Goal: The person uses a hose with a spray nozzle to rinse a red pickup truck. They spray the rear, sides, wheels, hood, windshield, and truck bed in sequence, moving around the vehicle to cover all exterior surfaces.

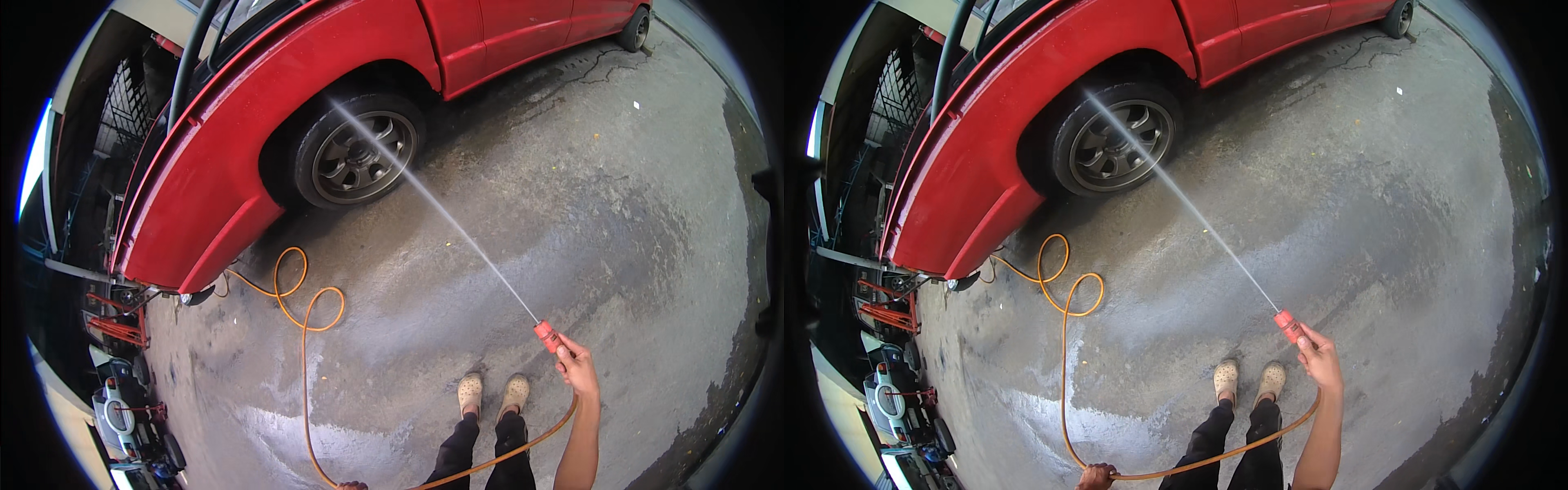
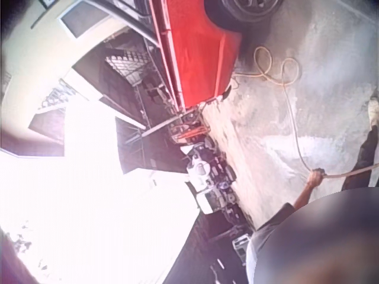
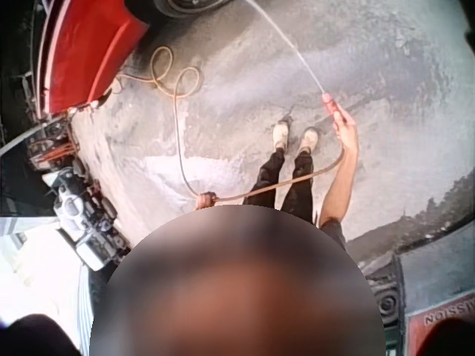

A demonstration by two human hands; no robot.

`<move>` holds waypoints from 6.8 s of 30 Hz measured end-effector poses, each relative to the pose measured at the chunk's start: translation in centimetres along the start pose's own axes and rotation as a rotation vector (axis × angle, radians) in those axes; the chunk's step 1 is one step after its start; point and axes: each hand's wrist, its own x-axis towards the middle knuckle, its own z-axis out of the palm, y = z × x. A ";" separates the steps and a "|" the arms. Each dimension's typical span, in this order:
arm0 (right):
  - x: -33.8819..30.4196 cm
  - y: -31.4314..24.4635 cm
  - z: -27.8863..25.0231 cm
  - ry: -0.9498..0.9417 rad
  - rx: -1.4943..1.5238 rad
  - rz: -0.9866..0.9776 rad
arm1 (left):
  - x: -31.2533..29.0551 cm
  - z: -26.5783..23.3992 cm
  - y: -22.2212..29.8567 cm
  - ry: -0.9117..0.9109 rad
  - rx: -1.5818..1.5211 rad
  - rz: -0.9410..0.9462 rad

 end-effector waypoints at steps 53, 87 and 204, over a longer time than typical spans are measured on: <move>11.7 -4.1 -8.4 -0.353 -0.448 -0.077 | 12.7 -1.0 15.8 -0.622 -0.288 -0.136; 1.2 -0.7 -4.0 0.311 -0.085 -0.015 | 2.8 6.3 4.3 -0.887 -0.125 -0.156; 48.6 -86.1 -97.4 0.412 -0.720 -0.450 | 133.2 -42.1 82.6 -0.435 -0.492 0.358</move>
